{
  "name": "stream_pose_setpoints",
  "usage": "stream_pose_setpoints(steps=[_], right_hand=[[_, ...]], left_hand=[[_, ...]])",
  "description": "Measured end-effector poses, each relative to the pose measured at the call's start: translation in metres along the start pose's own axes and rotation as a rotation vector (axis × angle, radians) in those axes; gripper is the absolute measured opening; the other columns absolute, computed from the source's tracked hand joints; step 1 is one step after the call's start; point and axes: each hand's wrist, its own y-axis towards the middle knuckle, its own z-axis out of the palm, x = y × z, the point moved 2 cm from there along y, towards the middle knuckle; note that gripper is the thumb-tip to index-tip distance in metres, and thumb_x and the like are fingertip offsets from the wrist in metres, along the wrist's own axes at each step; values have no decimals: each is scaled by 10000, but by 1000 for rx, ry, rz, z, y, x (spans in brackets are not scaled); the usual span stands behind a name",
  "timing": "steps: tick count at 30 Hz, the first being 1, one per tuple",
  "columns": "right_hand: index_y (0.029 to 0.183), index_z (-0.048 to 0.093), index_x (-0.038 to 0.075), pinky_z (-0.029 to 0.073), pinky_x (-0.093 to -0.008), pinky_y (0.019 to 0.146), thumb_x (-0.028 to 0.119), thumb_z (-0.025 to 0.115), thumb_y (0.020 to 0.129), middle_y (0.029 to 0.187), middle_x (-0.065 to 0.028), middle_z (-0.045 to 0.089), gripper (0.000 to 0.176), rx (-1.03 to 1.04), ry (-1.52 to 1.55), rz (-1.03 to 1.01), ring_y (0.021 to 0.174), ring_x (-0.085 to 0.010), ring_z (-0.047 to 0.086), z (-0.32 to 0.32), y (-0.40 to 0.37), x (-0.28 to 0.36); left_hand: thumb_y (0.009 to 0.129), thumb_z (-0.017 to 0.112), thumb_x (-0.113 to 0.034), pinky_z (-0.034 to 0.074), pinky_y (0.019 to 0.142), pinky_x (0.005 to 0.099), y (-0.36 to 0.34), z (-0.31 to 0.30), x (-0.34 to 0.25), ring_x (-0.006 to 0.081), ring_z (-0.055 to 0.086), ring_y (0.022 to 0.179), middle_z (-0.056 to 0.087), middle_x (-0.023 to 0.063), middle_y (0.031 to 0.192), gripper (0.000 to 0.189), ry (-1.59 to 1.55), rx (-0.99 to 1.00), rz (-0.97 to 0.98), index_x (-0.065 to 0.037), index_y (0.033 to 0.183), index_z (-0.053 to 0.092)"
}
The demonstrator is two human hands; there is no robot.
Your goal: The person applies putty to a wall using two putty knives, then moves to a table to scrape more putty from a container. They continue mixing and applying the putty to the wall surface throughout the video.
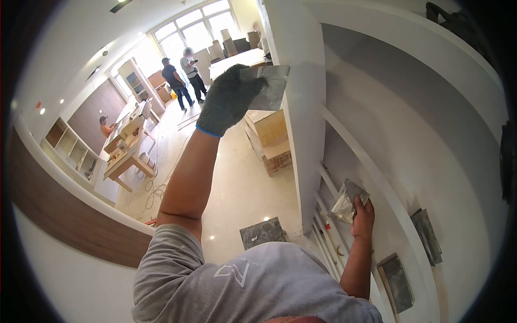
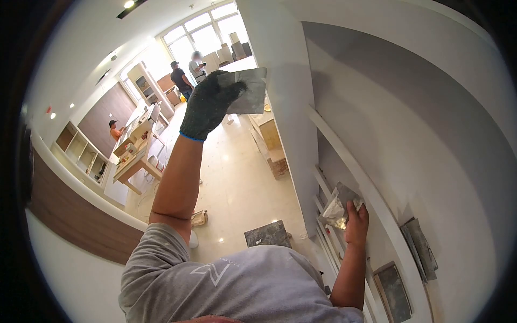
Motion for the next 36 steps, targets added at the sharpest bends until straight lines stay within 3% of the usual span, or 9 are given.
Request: stream_pose_setpoints(steps=[1,4,7,10,14,15,18,24,36], right_hand=[[1242,554,3,450,-310,930,152,617,942,1150,-56,635,341,-6,-2,0,1038,-162,597,-1,1,-1],[1243,553,3,454,-311,930,151,615,944,1151,-56,635,339,-26,-14,4,1037,-161,598,-2,1,-2],[1256,544,1,452,-312,938,149,612,945,1166,-58,629,351,-26,-11,-5,1050,-162,594,0,2,0],[1276,530,-1,445,-314,949,143,605,948,1188,-64,619,367,0,-4,16,1069,-166,585,-5,2,-5],[1288,519,-4,442,-314,953,136,596,950,1199,-68,613,374,-19,-52,30,1074,-168,582,-4,2,-2],[1289,518,-5,443,-313,952,134,595,951,1199,-69,613,374,-19,-52,23,1073,-169,583,-4,2,-1],[1237,541,-23,446,-308,942,148,590,952,1183,-86,616,336,-55,-64,13,1057,-173,582,-2,2,-2],[1285,518,-14,452,-316,938,157,614,945,1186,-78,618,392,-43,-25,34,1065,-175,588,-4,1,-1],[1266,530,-15,450,-310,938,154,621,940,1169,-72,626,378,23,29,3,1051,-171,594,-1,1,1]], left_hand=[[891,687,-222,489,728,287,4,4,9,106,585,781,685,57,896,280,-59,34,-15,5,1035,612],[814,672,-401,523,781,391,5,7,18,313,672,865,683,197,931,478,-3,19,-43,7,1058,618],[849,706,-229,499,688,311,-16,-10,2,156,629,747,676,99,832,306,204,-60,-88,7,1017,610],[845,696,-250,506,680,334,-35,-8,-11,223,650,738,663,130,804,316,129,-75,29,-3,1019,605],[892,631,-259,525,713,387,-43,6,-40,320,654,804,669,166,862,282,457,-1,616,-25,1046,598],[896,619,-242,530,728,419,-39,10,-42,328,650,859,663,179,910,269,379,113,276,-22,1050,598],[913,561,-215,554,684,385,-29,17,-44,293,656,766,619,127,912,185,478,94,195,-73,990,652],[924,542,-211,567,662,375,-2,3,-54,261,672,787,629,133,886,193,903,-47,812,-54,946,651],[891,609,-240,547,721,400,-1,-15,-50,285,651,861,626,140,964,193,965,-62,649,-73,978,656]])
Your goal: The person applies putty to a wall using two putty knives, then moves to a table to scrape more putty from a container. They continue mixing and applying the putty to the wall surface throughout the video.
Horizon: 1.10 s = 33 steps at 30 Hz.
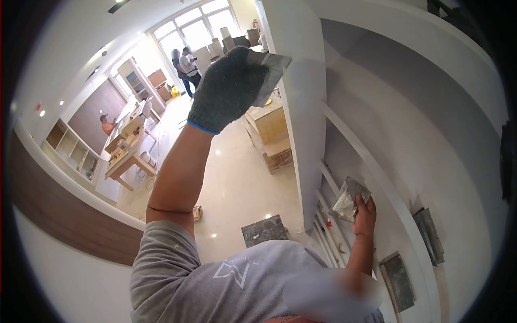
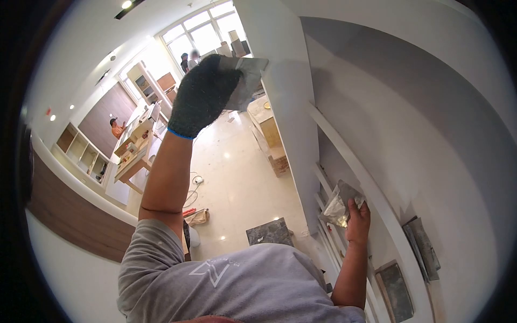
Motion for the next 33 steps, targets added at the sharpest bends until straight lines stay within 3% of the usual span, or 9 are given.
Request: stream_pose_setpoints(steps=[1,4,11,14,18,21,25,32,33], right_hand=[[1267,529,-16,449,-310,939,153,617,942,1171,-73,625,377,-6,-6,5,1054,-171,592,1,-1,1],[1271,526,-18,447,-310,942,151,607,947,1177,-74,621,375,-27,-27,18,1061,-171,588,2,-2,3],[1275,523,-17,445,-309,941,160,605,947,1178,-70,617,382,-55,-46,22,1067,-172,582,-1,0,0],[1277,521,-17,446,-313,940,157,606,945,1178,-71,614,385,-27,-59,36,1064,-174,581,-4,1,-1],[1239,533,-39,428,-316,967,136,578,954,1202,-97,608,338,-48,-41,27,1086,-177,573,5,-2,6],[1290,508,-18,443,-322,949,163,604,945,1186,-80,608,401,-53,-66,31,1067,-182,582,1,0,4],[1293,505,-12,444,-324,948,168,608,944,1191,-79,608,406,-30,-35,22,1073,-184,582,1,-1,4],[1283,518,2,451,-325,934,176,614,942,1183,-70,617,395,-29,-17,0,1067,-185,590,-3,2,-1],[1280,521,3,452,-324,933,178,614,942,1180,-69,619,392,-39,-16,-2,1064,-184,592,-3,2,-2]], left_hand=[[890,612,-259,539,728,410,0,-2,-4,304,648,841,649,156,944,227,-312,22,-214,-55,984,646],[883,622,-271,527,740,409,0,2,0,300,664,832,665,173,900,260,-400,39,-218,-31,982,636],[883,617,-203,529,686,374,-12,-20,4,279,657,752,656,178,869,214,-928,-21,-582,-17,989,623],[914,571,-187,564,684,313,-14,-13,-19,203,658,904,639,78,978,162,-62,-25,175,-100,1029,644],[930,543,-250,570,678,381,-8,15,-31,268,681,772,624,108,1002,225,-441,87,-207,-62,960,663],[940,533,-246,571,674,395,6,10,-23,286,680,702,632,131,937,251,-173,38,-13,-23,949,647],[815,658,-165,551,740,388,19,16,4,256,626,901,618,90,931,207,72,-65,125,-86,1005,657],[900,593,-222,545,744,391,33,-40,19,293,648,838,632,142,985,220,-269,-172,-218,-36,1013,623],[910,584,-221,541,743,403,29,-45,19,299,647,826,630,144,969,205,117,-253,116,-49,1015,623]])
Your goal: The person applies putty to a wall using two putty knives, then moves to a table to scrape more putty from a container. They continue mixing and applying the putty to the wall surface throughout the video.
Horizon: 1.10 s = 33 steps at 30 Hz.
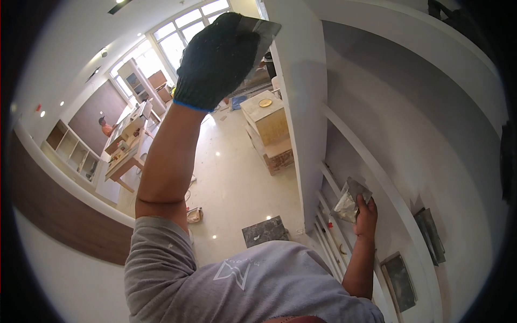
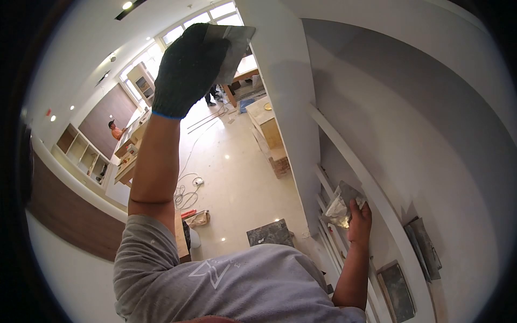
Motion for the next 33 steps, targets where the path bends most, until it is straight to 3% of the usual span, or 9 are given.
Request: stream_pose_setpoints(steps=[3,4,7,8,14,18,24,29,33], right_hand=[[1273,528,2,454,-324,927,183,615,943,1171,-69,622,387,33,15,12,1052,-179,597,0,0,1],[1271,529,1,454,-324,926,184,616,943,1170,-69,623,386,26,9,13,1051,-179,597,0,-1,1],[1271,530,-1,454,-324,926,186,617,943,1167,-69,624,388,23,-3,20,1049,-178,597,0,-1,2],[1273,528,-3,453,-325,927,187,617,943,1167,-68,625,391,32,0,22,1050,-178,596,1,-1,3],[1294,514,-10,442,-331,944,186,609,945,1199,-76,609,411,-24,-40,17,1080,-185,581,6,-4,8],[1300,502,-16,430,-324,974,140,590,948,1231,-82,596,395,1,49,63,1114,-188,567,3,-3,6],[1291,522,-4,440,-334,958,189,625,934,1203,-81,614,418,-55,-3,44,1094,-204,581,4,-2,8],[1290,526,11,447,-342,957,174,634,925,1194,-84,624,414,-40,11,14,1098,-212,586,-4,0,3],[1281,536,20,458,-357,951,184,623,929,1181,-83,632,398,-53,1,-40,1085,-212,599,-2,-5,0]], left_hand=[[791,691,-234,573,733,338,-3,-6,-16,239,658,858,655,108,953,228,-38,114,-40,-39,911,692],[807,671,-211,570,746,350,-8,-3,-20,234,645,877,649,102,943,183,17,90,53,-52,895,691],[829,646,-193,557,786,365,-21,17,-17,229,636,887,639,95,935,138,-300,49,-119,-80,892,693],[875,646,-250,525,749,407,-26,26,-11,324,642,846,648,143,902,250,-387,27,-134,-65,1037,599],[871,659,-126,531,776,342,-40,23,-1,241,652,859,656,110,916,123,-238,-25,-253,-63,961,602],[850,674,-26,526,797,293,-82,67,-8,146,647,891,662,81,918,106,-1009,127,-533,-60,917,598],[863,675,-81,515,812,310,-73,91,-9,192,659,863,677,81,917,88,-933,137,-362,-57,917,609],[834,717,-49,509,812,273,-68,98,9,122,646,886,673,42,949,145,-994,-128,-512,-50,941,618],[864,649,-96,518,830,344,-96,85,2,244,634,977,654,88,1061,139,-1087,-99,-624,-64,999,632]])
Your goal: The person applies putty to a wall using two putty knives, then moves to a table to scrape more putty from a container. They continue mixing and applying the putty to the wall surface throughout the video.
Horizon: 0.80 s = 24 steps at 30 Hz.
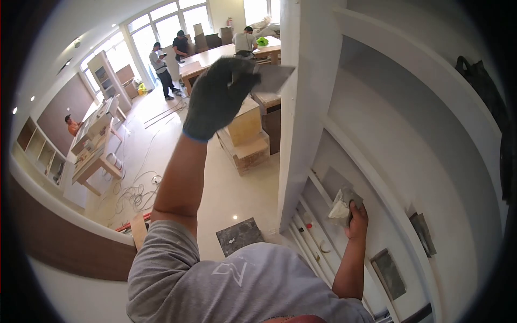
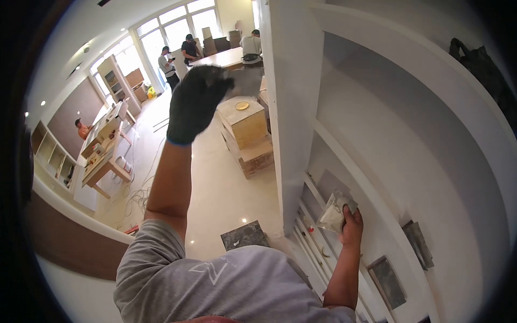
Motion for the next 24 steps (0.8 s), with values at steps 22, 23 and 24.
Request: stream_pose_setpoints(steps=[22,23,24], right_hand=[[1201,569,63,535,-380,826,285,592,944,1061,-67,665,341,-6,303,156,948,-224,655,203,-47,-56],[1214,555,61,532,-390,828,286,586,945,1065,-69,657,352,-29,228,138,950,-224,650,201,-51,-64],[1222,549,59,531,-393,828,285,583,947,1065,-73,654,358,-47,226,145,950,-225,648,206,-58,-66]], left_hand=[[848,683,-168,507,788,387,-58,31,85,316,636,897,664,139,942,206,-339,168,301,-27,995,655],[850,673,-171,505,798,394,-46,36,83,320,633,903,664,140,959,204,-348,188,274,-31,999,660],[853,664,-173,503,808,400,-35,40,81,323,630,908,663,141,975,203,-357,208,246,-35,1002,665]])
